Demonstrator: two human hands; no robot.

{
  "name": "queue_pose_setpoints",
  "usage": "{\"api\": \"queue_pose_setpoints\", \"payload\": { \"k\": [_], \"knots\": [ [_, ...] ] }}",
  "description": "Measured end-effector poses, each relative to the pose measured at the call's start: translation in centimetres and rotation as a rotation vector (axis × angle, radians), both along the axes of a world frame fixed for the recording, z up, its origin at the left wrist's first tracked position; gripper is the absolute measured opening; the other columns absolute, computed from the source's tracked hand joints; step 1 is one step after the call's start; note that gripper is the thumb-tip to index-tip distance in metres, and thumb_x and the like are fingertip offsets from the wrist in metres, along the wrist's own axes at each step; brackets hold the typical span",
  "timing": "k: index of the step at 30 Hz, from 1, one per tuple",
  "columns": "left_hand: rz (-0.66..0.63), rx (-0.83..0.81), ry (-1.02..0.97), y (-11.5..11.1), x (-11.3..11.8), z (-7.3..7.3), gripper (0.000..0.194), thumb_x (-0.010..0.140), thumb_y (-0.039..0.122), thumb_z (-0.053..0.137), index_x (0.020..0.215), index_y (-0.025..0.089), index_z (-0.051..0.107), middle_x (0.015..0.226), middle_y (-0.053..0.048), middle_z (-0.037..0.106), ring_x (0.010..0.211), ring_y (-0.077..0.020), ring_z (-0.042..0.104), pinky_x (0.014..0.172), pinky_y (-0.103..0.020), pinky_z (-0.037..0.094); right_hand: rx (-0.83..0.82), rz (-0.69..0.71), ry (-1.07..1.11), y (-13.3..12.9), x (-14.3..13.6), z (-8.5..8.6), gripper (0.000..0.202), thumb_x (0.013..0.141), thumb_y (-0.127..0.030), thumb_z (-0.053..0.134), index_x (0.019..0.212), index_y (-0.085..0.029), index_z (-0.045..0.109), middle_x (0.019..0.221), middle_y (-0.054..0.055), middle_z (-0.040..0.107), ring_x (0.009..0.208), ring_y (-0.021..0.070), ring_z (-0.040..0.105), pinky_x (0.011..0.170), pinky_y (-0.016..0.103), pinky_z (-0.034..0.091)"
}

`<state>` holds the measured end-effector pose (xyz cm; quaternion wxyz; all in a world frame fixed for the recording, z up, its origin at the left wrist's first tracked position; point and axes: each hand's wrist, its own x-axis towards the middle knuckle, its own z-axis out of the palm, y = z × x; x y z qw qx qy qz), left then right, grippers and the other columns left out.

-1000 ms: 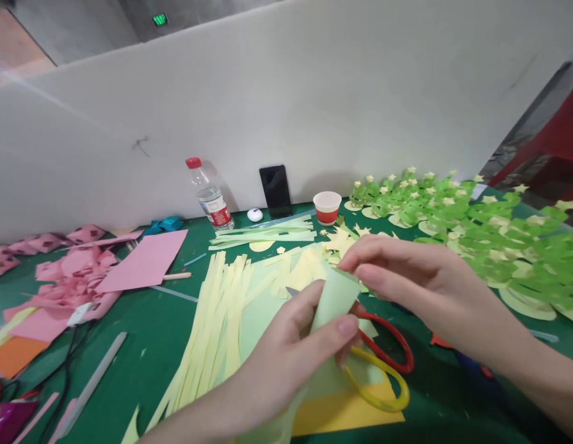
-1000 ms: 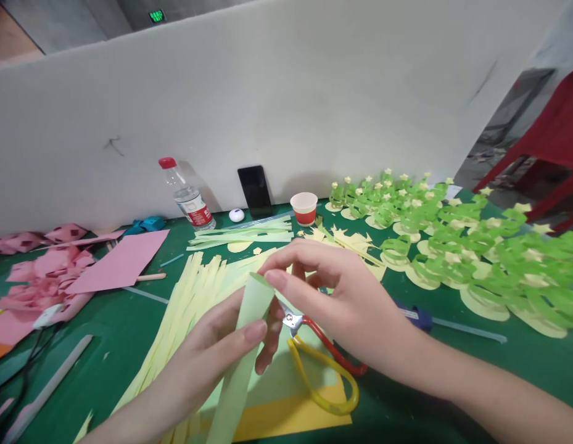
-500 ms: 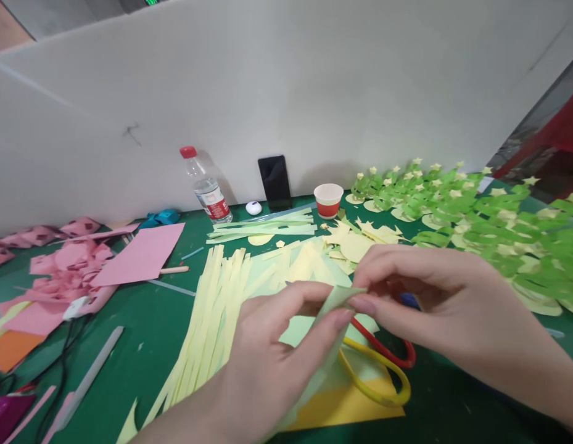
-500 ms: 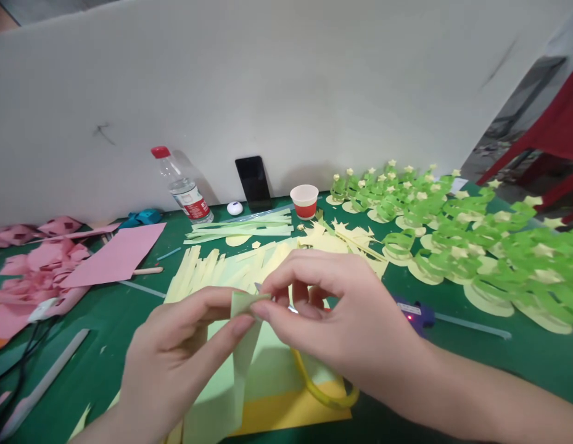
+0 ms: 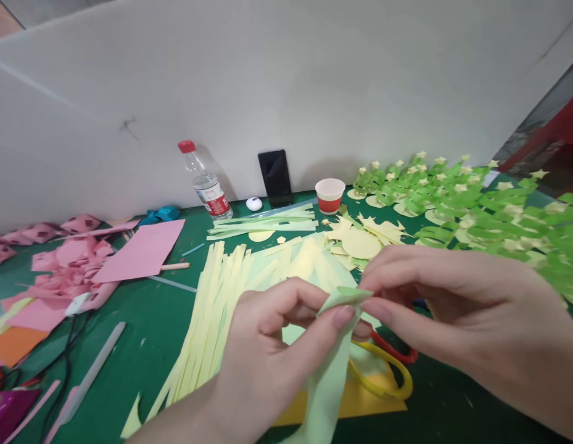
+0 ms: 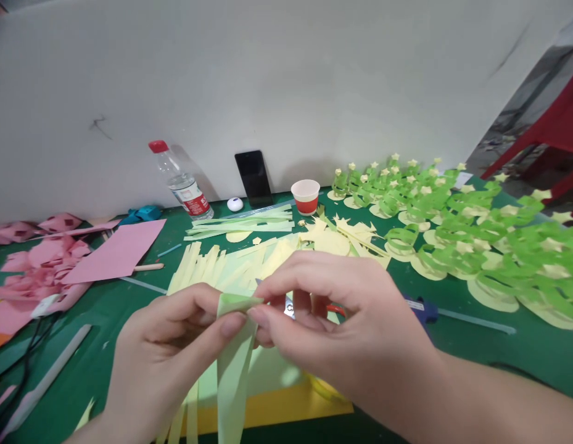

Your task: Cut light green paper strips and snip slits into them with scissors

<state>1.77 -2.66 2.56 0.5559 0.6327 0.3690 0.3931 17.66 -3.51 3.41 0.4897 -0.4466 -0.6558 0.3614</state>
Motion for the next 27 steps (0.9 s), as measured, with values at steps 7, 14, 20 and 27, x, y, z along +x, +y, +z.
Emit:
{"api": "queue_pose_setpoints", "payload": {
  "k": [7,14,20,27],
  "knots": [
    [0.0,-0.034,-0.012,-0.09,-0.02,0.12,0.019,0.077,0.016,0.061,0.06,0.021,0.056,0.068,0.004,0.073,0.062,-0.0157,0.068,0.059,-0.024,0.054,0.021,-0.009,-0.009,0.05,0.19,-0.3,0.014,0.066,-0.016,0.064,0.056,-0.024,0.058,0.052,-0.002,0.06,0.041,0.0092,0.048,0.033,0.019,0.04],
    [-0.01,0.006,0.029,0.1,-0.02,-0.15,0.02,0.077,0.019,0.061,0.059,0.021,0.054,0.068,0.002,0.073,0.061,-0.0165,0.067,0.057,-0.025,0.054,0.022,-0.011,-0.005,0.0,-0.04,0.01,0.015,0.065,-0.015,0.062,0.053,-0.023,0.057,0.048,-0.002,0.056,0.038,0.0088,0.046,0.031,0.019,0.036],
    [-0.025,-0.027,-0.01,0.19,0.04,-0.23,0.018,0.077,0.018,0.062,0.06,0.021,0.055,0.068,0.003,0.073,0.062,-0.0155,0.067,0.059,-0.024,0.054,0.018,-0.022,0.008,-0.08,0.24,-0.42,0.015,0.065,-0.015,0.062,0.053,-0.023,0.056,0.05,-0.002,0.057,0.038,0.0083,0.046,0.031,0.018,0.036],
    [-0.023,-0.04,0.01,0.12,-0.04,-0.19,0.014,0.077,0.019,0.064,0.064,0.02,0.058,0.07,0.001,0.074,0.063,-0.0147,0.068,0.057,-0.021,0.053,0.022,0.0,-0.026,0.11,0.25,-0.28,0.015,0.069,-0.016,0.062,0.056,-0.023,0.057,0.053,-0.003,0.059,0.041,0.0076,0.048,0.034,0.017,0.038]
  ]
}}
